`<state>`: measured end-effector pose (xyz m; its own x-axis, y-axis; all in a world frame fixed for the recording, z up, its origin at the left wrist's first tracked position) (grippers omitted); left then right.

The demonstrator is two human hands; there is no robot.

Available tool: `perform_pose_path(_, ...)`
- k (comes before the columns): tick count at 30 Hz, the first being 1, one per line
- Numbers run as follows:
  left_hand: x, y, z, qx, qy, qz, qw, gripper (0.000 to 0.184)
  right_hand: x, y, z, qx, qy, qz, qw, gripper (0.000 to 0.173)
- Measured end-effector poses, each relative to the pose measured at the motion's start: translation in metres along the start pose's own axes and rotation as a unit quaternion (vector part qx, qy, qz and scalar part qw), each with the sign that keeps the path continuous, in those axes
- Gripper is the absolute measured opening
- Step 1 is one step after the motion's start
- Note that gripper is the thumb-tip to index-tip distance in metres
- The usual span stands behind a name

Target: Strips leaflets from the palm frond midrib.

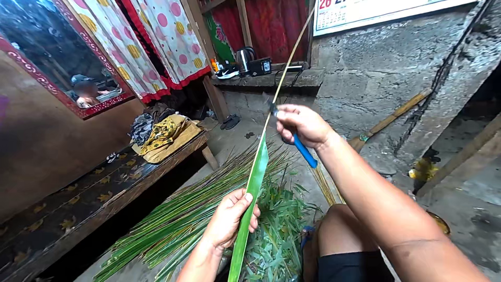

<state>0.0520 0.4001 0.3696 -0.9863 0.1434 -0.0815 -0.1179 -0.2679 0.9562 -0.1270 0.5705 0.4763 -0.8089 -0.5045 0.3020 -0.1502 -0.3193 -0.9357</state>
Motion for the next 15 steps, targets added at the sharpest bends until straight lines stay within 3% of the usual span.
perform_pose_path(4,0.003,0.016,-0.001,-0.028,0.007,0.013,0.999,0.024,-0.054,0.054,0.055,-0.029,-0.255,0.048,0.965,0.019)
perform_pose_path(6,0.002,0.017,0.005,-0.036,-0.013,0.01,0.999,0.023,-0.074,0.071,0.074,0.03,-0.321,0.047,0.946,0.016)
perform_pose_path(9,0.0,0.013,0.013,-0.06,-0.038,-0.001,0.997,0.023,-0.076,0.076,0.079,0.089,-0.337,0.005,0.937,0.015)
perform_pose_path(15,-0.008,0.006,0.018,-0.1,-0.056,-0.012,0.993,0.023,-0.045,0.064,0.064,0.078,-0.305,-0.043,0.948,0.016)
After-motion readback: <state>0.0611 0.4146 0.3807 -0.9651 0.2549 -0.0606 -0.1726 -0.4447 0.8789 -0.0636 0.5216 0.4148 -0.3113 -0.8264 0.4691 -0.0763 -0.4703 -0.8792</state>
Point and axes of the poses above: each hand's wrist, its own x-axis towards the middle knuckle, its own z-axis out of the palm, y = z × x, the point moved 8 cm from there along x, towards the middle knuckle, and after that the axes turned 2 degrees about y, right-handed, at the moved point
